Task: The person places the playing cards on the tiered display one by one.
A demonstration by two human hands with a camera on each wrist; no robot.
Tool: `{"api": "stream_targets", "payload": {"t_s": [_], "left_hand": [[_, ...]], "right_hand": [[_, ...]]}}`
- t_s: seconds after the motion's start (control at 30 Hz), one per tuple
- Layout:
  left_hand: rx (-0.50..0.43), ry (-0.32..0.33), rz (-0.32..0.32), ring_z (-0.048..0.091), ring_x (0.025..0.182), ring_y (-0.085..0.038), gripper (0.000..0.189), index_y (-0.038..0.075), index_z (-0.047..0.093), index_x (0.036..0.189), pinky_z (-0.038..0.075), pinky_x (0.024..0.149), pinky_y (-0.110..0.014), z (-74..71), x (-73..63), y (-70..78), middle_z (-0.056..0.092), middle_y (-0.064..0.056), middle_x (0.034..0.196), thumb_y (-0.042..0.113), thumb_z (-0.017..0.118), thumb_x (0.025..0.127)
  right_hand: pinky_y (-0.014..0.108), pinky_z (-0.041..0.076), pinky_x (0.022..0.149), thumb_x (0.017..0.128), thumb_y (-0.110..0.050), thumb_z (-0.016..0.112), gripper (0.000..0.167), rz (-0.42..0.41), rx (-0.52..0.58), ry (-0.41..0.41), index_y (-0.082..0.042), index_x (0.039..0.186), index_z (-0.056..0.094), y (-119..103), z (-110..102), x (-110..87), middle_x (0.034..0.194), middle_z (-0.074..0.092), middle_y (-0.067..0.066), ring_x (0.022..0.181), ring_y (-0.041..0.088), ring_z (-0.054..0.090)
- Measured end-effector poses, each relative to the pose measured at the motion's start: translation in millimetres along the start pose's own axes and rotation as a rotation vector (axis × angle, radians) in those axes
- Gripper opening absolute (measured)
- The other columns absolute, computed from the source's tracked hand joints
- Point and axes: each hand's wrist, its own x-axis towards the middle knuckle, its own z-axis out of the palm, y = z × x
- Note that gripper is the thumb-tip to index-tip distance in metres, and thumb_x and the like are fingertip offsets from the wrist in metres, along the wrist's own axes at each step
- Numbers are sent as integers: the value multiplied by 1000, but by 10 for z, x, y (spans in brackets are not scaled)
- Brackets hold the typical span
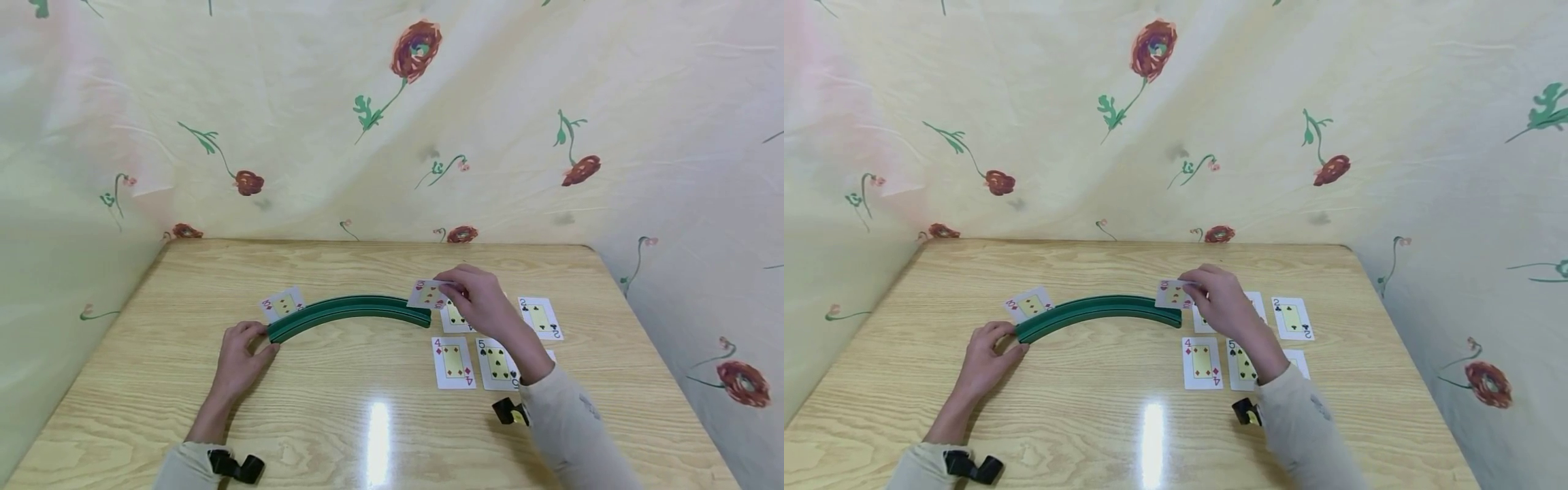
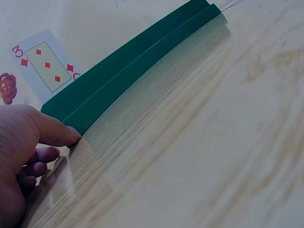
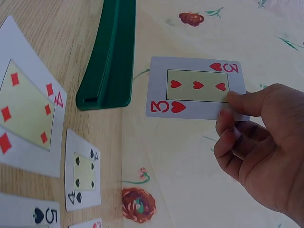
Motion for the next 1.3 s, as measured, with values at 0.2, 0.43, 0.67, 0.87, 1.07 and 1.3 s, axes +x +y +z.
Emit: {"api": "stream_targets", "payload": {"t_s": [0.2,0.43,0.67,0.87,1.07,1.3], "left_hand": [[-2,-11,-18,44,115,-36,26,-7,69,110,32,95,-47,-10,-1,8,59,-25,120,1,73,85],[7,0,-13,44,115,-37,27,-8,69,109,32,95,-47,-12,-5,-1,60,-25,119,1,74,85],[-2,11,-9,44,113,-35,26,-8,70,108,32,93,-45,-8,-15,9,60,-25,118,1,74,84],[-6,3,-17,44,115,-36,28,-8,69,110,33,95,-47,-13,-4,32,60,-25,119,1,74,84],[-2,-4,-22,44,117,-36,30,-8,69,112,32,96,-47,-4,4,22,60,-25,120,2,74,84],[13,-3,-18,44,116,-37,28,-8,69,111,32,95,-47,-5,-1,14,59,-25,120,2,74,85]], "right_hand": [[22,43,58,93,-1,66,16,-23,19,-21,-3,107,74,-82,84,79,94,70,10,69,12,52],[22,45,62,94,-1,65,16,-44,55,-43,-5,107,74,-194,202,189,96,71,9,72,12,53],[23,48,66,95,-3,64,17,-68,73,-64,-6,109,74,-328,298,294,99,72,9,76,14,56],[23,47,65,95,-3,64,17,-100,83,-63,-4,108,74,-390,361,355,96,72,9,74,13,55],[23,47,66,94,-3,65,17,-96,85,-71,-4,108,74,-457,432,408,98,72,10,76,14,56],[21,49,66,96,-6,65,16,-77,93,-92,-5,108,74,-552,544,477,102,73,9,78,13,59]]}}
